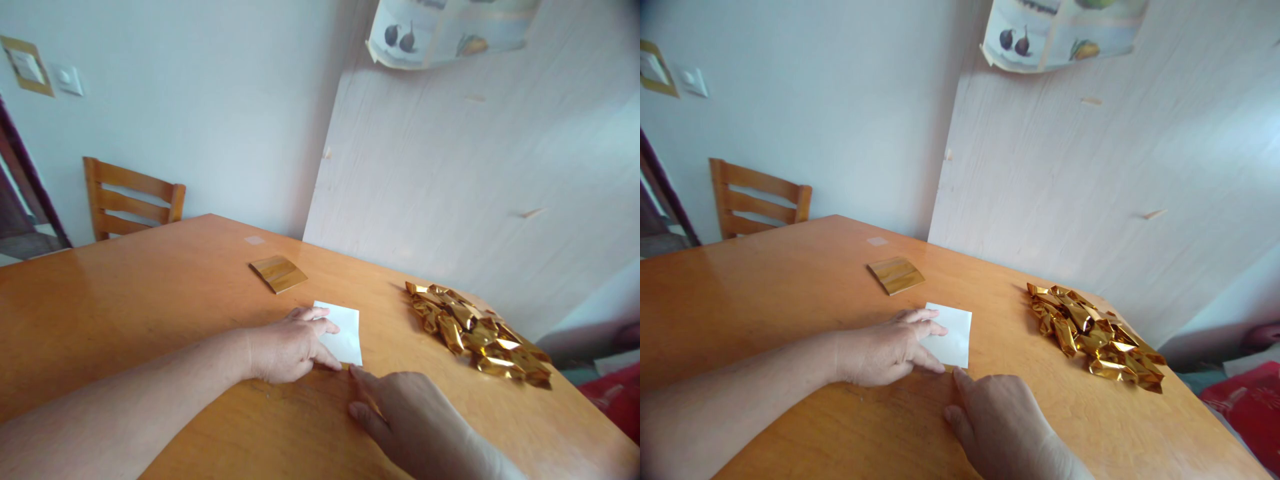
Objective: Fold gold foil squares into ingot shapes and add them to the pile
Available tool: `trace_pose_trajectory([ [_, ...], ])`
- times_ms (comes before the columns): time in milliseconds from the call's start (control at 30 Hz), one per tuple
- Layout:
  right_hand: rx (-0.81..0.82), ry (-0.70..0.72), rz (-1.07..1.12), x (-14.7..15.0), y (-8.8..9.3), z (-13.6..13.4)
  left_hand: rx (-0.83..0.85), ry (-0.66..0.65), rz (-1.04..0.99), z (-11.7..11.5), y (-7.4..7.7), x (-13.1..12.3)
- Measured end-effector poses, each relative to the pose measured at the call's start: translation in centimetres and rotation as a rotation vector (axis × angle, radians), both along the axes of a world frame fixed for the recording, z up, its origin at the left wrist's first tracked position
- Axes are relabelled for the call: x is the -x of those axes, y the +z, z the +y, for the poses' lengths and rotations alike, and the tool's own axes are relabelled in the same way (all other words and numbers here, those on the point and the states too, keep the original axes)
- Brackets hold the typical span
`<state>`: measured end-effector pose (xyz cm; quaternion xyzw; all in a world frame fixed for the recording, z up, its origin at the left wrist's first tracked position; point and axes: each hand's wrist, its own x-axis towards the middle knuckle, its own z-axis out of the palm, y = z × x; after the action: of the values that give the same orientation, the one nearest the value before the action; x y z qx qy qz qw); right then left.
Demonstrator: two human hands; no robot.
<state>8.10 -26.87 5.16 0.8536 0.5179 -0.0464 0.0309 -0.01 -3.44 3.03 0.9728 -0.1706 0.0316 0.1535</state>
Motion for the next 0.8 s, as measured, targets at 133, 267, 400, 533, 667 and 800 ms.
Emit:
trace_pose_trajectory([
  [133,0.015,-0.009,-0.008,0.4,0.1,0.1,-0.013,-0.006,-0.004,-0.3,-0.1,0.0],
  [267,0.001,-0.007,0.018,0.2,0.1,-0.1,-0.033,0.005,0.011,-0.3,0.0,0.1],
  [400,-0.002,-0.006,0.03,-0.1,0.1,-0.3,-0.059,0.019,0.034,0.2,0.5,0.5],
  [533,0.013,-0.023,0.032,-0.1,0.2,-0.2,-0.083,0.038,0.063,0.8,1.5,1.4],
  [667,0.025,-0.03,0.062,-0.2,0.1,-0.2,-0.073,0.047,0.041,1.4,2.3,2.3],
  [800,0.023,-0.028,0.062,-0.4,-0.1,-0.4,-0.061,0.069,0.037,1.8,2.8,2.7],
])
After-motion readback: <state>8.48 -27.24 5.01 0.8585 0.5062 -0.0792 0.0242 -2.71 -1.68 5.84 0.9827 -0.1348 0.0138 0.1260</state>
